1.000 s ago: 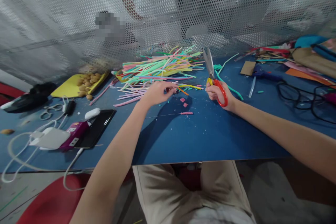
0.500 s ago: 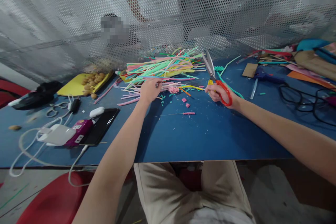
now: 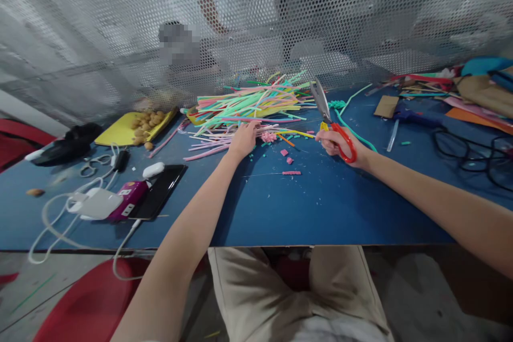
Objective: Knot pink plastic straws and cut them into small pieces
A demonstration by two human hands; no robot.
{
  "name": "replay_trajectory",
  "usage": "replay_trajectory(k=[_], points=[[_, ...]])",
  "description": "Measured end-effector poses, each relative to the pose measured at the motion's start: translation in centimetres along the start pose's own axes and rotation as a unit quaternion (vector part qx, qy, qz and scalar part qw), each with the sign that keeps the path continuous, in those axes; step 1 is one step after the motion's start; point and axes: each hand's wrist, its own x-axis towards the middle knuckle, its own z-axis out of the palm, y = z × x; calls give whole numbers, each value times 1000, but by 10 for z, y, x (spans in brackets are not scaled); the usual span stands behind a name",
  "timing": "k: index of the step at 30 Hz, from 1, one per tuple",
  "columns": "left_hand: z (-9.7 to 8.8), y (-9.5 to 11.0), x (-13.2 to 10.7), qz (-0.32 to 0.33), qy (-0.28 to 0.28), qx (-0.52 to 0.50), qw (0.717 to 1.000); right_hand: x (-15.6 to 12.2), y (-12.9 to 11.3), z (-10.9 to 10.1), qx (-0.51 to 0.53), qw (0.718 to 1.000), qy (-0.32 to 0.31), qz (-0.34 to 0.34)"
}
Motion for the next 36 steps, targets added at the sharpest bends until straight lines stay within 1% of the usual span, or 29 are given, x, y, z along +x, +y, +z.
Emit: replay_trajectory(k=[3,7,16,19,22,26,31,33,36], points=[[5,-3,3,4,-2,0,1000,3,3,-2,10,1000,4,15],[7,-3,4,2,0,-3,1000,4,5,-3,12,1000,6,21],[-2,7,1,-14,3,-21,1000,2,0,-1,8,999,4,30],[-5,12,-1,-27,18,-13,999,1,-1,-1,5,1000,2,25],[-7,14,-2,-24,30,-14,999,0,-2,-1,-2,1000,-1,23],[-8,12,0,-26,37,-26,999,0,-2,0,-9,1000,-2,23],[-5,8,2,-14,28,-16,999,0,-3,3,-26,999,8,39],[-4,8,1,-12,25,-11,1000,0,-2,3,-36,998,-1,44],[-4,7,0,-27,29,-12,999,0,0,2,-56,998,-23,32]])
